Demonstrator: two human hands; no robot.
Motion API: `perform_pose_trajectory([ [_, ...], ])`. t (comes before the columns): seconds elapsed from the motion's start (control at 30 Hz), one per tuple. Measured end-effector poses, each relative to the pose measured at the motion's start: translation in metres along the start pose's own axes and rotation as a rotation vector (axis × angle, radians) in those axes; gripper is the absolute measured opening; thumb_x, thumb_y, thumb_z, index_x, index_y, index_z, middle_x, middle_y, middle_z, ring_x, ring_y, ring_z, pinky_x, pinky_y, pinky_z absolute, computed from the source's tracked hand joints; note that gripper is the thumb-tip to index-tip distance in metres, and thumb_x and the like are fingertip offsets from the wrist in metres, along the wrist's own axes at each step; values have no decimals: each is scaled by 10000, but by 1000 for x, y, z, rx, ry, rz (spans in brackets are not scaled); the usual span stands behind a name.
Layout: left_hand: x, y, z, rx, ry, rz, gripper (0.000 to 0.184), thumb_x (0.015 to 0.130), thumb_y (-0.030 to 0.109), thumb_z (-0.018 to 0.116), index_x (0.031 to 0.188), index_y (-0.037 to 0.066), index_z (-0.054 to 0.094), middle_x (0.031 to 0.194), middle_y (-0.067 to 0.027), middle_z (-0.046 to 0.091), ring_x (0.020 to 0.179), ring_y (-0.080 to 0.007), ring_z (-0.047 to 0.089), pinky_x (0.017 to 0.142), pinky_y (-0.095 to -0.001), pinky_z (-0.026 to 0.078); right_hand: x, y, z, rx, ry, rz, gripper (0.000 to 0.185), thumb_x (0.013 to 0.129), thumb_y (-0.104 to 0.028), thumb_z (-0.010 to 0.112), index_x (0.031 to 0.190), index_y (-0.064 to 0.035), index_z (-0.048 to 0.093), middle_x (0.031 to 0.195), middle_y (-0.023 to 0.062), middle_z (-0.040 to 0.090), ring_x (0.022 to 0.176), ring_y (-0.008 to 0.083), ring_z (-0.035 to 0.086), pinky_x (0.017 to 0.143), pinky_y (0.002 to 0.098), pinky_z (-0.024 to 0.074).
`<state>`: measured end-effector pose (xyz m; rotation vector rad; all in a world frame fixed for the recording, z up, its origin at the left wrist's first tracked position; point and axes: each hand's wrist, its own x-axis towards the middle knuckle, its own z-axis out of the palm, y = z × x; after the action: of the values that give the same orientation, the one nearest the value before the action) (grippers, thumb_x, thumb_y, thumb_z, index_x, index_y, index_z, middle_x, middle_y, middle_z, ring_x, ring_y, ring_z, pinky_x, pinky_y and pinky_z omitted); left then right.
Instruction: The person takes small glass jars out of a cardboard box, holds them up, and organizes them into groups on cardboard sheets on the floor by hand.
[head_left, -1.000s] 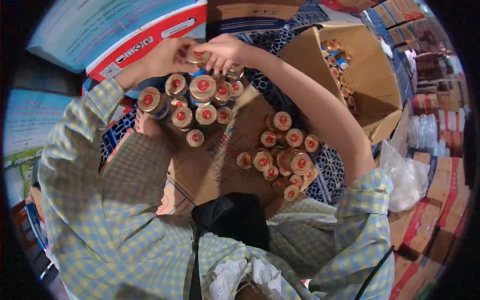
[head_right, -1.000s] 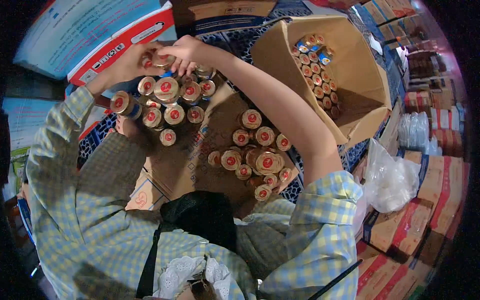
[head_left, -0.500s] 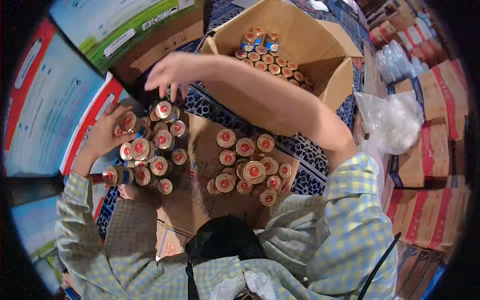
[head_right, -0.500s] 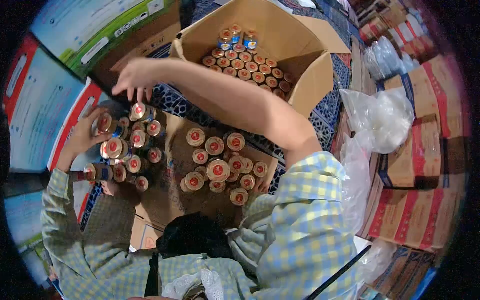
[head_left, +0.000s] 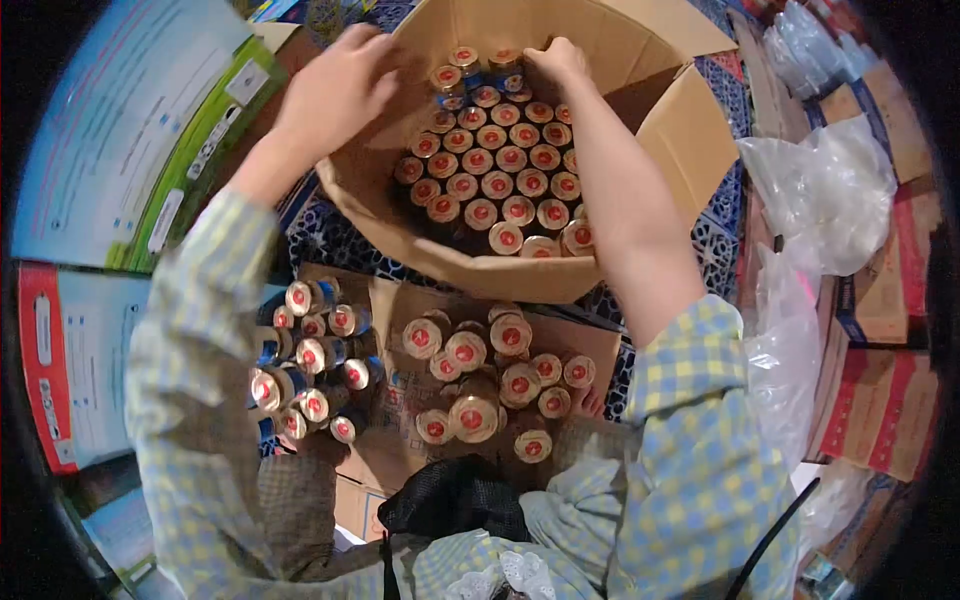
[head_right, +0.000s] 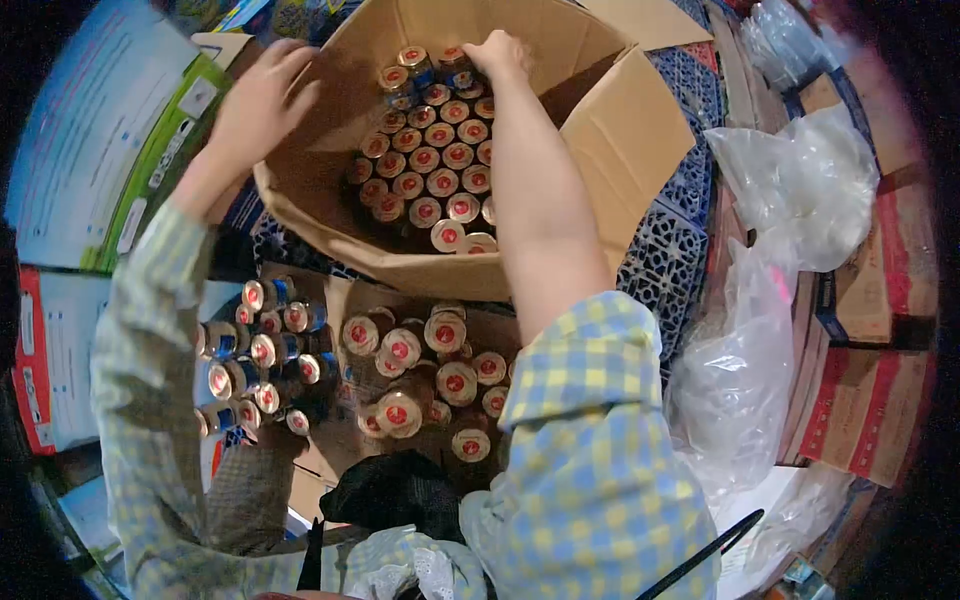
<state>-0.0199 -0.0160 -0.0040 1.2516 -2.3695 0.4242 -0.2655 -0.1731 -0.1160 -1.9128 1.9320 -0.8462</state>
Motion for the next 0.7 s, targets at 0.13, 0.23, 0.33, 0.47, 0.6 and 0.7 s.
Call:
perform_pose_trajectory([
  [0.13,66,-8,109,138,-202,-67,372,791,215,543,1125,74,461,1041,-167,502,928,-336,545,764,-411,464,18,18,39,-34,96,-189,406,752,-402,600,910,-28,610,852,154,629,849,226,604,752,367,468],
  [0.23,88,-34,186,196,-430,-202,429,802,217,544,1191,85,420,1104,-181,477,966,-336,535,805,-418,455,7,2,34,-53,-44,-229,352,746,-355,604,937,-59,610,915,147,605,881,241,585,758,352,468],
  [0.33,88,-48,247,208,-530,-264,424,810,216,524,1202,99,411,1100,-187,470,949,-342,544,806,-439,451,2,-13,16,-102,-389,-75,366,736,-262,600,1068,-108,595,1135,178,546,1049,313,527,865,363,440],
  [0.47,78,-13,258,525,-798,-434,689,832,272,546,1376,84,167,1293,-123,375,1168,-291,331,999,-414,267,23,-3,44,-214,-357,-19,477,731,-272,599,1187,-154,523,1291,115,432,1182,264,421,938,356,383],
  [0.6,36,-35,274,-9,43,-102,649,826,247,529,1363,81,206,1272,-120,390,1137,-285,357,907,-396,372,15,-17,50,-495,-358,-15,546,727,-262,602,1241,-141,460,1378,76,312,1233,230,355,964,353,351],
  [0.7,60,-13,256,555,-518,-333,646,816,228,531,1359,79,215,1272,-132,386,1134,-284,369,895,-366,382,40,-10,79,-408,-306,49,584,724,-259,606,1265,-136,425,1394,68,282,1251,221,324,973,348,339],
])
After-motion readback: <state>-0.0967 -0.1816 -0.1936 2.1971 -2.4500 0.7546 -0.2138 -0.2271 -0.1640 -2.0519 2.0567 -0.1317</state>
